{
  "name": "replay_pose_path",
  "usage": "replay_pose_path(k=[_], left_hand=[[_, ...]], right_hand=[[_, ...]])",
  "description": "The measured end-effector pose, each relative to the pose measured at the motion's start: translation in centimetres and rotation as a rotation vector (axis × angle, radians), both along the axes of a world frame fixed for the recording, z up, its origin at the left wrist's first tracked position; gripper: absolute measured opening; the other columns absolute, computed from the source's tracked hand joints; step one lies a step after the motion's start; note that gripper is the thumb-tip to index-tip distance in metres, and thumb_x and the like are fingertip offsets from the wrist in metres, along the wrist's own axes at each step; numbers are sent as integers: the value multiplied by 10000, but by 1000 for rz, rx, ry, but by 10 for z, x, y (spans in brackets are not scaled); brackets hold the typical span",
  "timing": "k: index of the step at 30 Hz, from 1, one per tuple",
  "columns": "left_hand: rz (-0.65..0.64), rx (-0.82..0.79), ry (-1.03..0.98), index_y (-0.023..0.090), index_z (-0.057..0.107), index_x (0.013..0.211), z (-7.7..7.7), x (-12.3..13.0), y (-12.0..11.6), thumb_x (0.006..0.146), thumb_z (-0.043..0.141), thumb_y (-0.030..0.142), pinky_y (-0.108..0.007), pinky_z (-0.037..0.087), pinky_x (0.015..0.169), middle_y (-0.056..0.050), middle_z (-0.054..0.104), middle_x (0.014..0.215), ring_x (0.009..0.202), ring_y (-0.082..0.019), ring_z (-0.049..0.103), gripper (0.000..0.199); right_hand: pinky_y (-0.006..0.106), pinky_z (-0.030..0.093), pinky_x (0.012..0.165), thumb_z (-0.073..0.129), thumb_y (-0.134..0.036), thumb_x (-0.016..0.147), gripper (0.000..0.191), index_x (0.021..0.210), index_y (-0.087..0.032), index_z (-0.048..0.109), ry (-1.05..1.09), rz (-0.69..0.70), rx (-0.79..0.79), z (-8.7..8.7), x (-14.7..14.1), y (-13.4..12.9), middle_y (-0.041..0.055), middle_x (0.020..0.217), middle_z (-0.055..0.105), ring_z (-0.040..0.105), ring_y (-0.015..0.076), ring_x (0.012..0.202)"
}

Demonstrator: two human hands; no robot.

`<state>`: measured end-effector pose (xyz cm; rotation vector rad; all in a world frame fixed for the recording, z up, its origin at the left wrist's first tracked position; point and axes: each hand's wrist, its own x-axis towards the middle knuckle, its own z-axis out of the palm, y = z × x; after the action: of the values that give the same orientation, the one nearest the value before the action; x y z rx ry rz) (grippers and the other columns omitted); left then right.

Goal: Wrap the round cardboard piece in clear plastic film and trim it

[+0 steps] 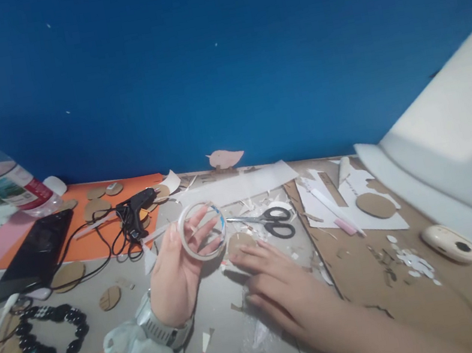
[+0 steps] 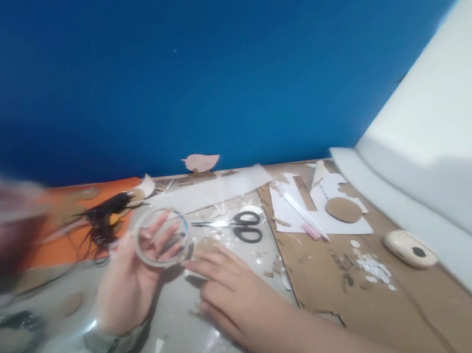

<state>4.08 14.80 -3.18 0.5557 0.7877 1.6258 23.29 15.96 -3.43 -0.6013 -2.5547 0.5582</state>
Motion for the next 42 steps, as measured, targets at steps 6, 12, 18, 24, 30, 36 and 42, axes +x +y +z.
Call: replay_pose_path(k=[6, 12, 18, 24, 30, 36, 42], left_hand=[[-54, -118, -209, 158, 562, 820, 28, 5, -4, 950, 330, 218, -323, 512, 856, -1, 545, 680, 736, -116, 605, 272], [-115, -143, -294, 164, 545, 829, 41, 18, -18, 952, 296, 203, -239, 526, 668, 33, 343, 630, 556, -69, 439, 280], [-95, -207, -224, 165, 547, 845, 38, 27, -18, 949, 331, 242, -248, 522, 686, 20, 351, 667, 633, -90, 454, 251], [-100, -167, -247, 149, 537, 839, 38, 25, -15, 960, 278, 202, -247, 505, 654, 32, 312, 652, 574, -75, 392, 291], [-113, -203, -211, 146, 536, 841, 31, 26, -12, 954, 300, 205, -260, 512, 666, 32, 315, 653, 573, -78, 384, 269], [-64, -253, -157, 153, 543, 860, 25, 22, -8, 949, 307, 220, -247, 517, 625, 18, 357, 673, 605, -94, 422, 261], [-112, -263, -262, 129, 532, 850, 27, 21, -8, 958, 278, 189, -265, 520, 651, 38, 320, 647, 551, -66, 391, 283]], right_hand=[[329, 486, 728, 356, -230, 934, 187, 918, -215, 541, 184, -301, -322, -3, 1, 5, 47, 859, 627, 588, 174, 803], [282, 461, 739, 353, -323, 945, 222, 1069, -264, 528, 356, -399, -610, 11, -4, 1, 17, 926, 606, 578, 165, 894], [275, 441, 676, 501, -327, 877, 138, 889, -221, 588, 357, -348, -684, 16, -7, 6, -4, 806, 616, 569, 148, 737], [310, 427, 676, 470, -409, 875, 253, 912, -207, 619, 348, -475, -752, 21, -1, 17, 28, 824, 622, 571, 172, 760], [291, 385, 653, 521, -388, 842, 230, 774, -187, 611, 336, -438, -867, 18, -5, 14, 4, 721, 578, 522, 145, 678], [298, 389, 663, 473, -431, 859, 299, 909, -194, 648, 398, -497, -988, 11, -4, 16, 45, 873, 632, 539, 161, 731], [280, 384, 664, 494, -357, 868, 191, 797, -217, 603, 264, -448, -720, 21, -1, 15, -11, 757, 609, 552, 150, 723]])
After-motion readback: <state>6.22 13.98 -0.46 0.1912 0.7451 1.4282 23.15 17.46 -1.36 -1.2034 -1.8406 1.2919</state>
